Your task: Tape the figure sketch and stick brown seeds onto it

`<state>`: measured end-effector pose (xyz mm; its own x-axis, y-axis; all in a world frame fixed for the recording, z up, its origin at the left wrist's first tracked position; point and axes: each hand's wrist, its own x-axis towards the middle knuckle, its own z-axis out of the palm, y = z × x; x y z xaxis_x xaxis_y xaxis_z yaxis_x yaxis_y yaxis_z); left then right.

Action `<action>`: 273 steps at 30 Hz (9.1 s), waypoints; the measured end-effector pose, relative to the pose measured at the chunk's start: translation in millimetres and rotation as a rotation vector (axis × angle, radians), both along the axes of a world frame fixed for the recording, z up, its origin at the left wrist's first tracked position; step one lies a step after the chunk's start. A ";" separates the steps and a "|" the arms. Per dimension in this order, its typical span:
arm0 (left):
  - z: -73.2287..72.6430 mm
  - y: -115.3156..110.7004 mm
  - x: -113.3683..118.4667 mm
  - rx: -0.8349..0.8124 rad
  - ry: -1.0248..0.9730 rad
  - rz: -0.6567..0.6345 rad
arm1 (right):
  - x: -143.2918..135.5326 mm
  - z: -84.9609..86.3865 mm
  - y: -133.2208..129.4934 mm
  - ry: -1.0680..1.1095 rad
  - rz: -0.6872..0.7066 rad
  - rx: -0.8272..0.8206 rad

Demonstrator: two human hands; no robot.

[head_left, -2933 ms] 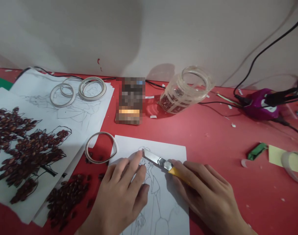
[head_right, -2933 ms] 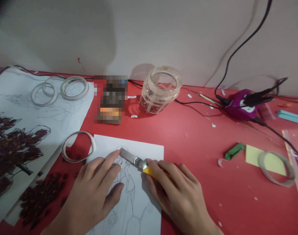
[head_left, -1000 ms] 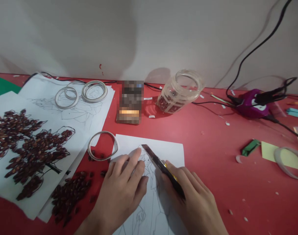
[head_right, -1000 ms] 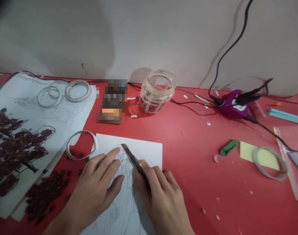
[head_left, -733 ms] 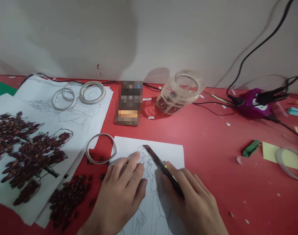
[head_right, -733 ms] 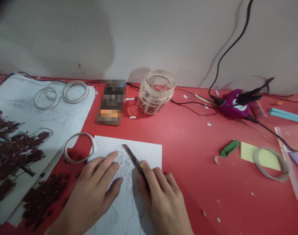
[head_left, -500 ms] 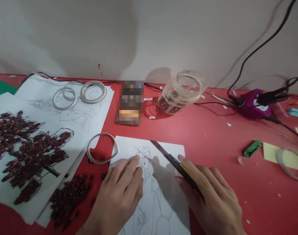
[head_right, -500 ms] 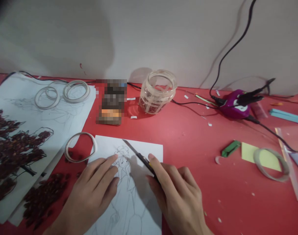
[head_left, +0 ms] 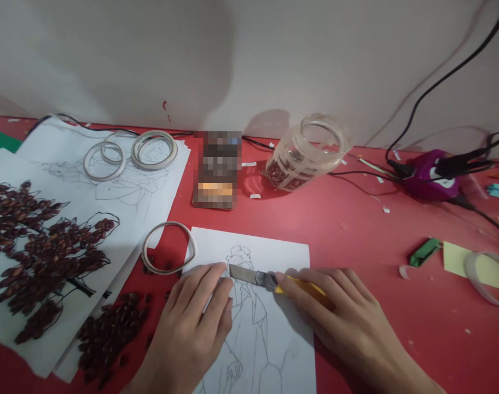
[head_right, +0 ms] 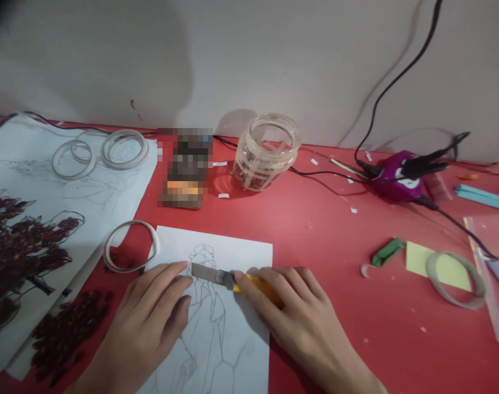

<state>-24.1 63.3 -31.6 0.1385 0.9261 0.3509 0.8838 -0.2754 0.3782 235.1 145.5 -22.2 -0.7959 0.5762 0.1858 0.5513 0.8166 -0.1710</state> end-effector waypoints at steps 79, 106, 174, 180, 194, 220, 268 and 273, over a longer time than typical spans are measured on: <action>11.5 -59.0 7.2 -0.121 0.436 -0.004 | 3.3 -15.6 -41.9 0.215 -0.051 0.210; -3.3 -37.3 -40.1 -0.125 0.282 -0.232 | 4.4 -10.2 -49.5 0.178 -0.044 0.112; -1.1 -38.0 -38.9 -0.139 0.244 -0.237 | -11.0 -3.5 -58.3 0.071 -0.095 0.190; -2.4 -37.5 -39.3 -0.122 0.245 -0.243 | -13.2 -2.6 -60.3 0.074 -0.141 0.178; -1.5 -37.7 -38.5 -0.133 0.241 -0.247 | -17.6 0.0 -62.7 0.180 -0.280 0.101; -5.7 -37.9 -39.4 -0.094 0.247 -0.246 | -15.3 6.0 -67.0 0.191 -0.323 0.017; 30.7 49.8 -33.2 -0.339 -0.014 -0.387 | -8.9 16.8 -64.2 0.188 -0.408 -0.129; 28.0 49.7 -31.7 -0.324 -0.064 -0.388 | -8.0 16.1 -64.4 0.194 -0.400 -0.140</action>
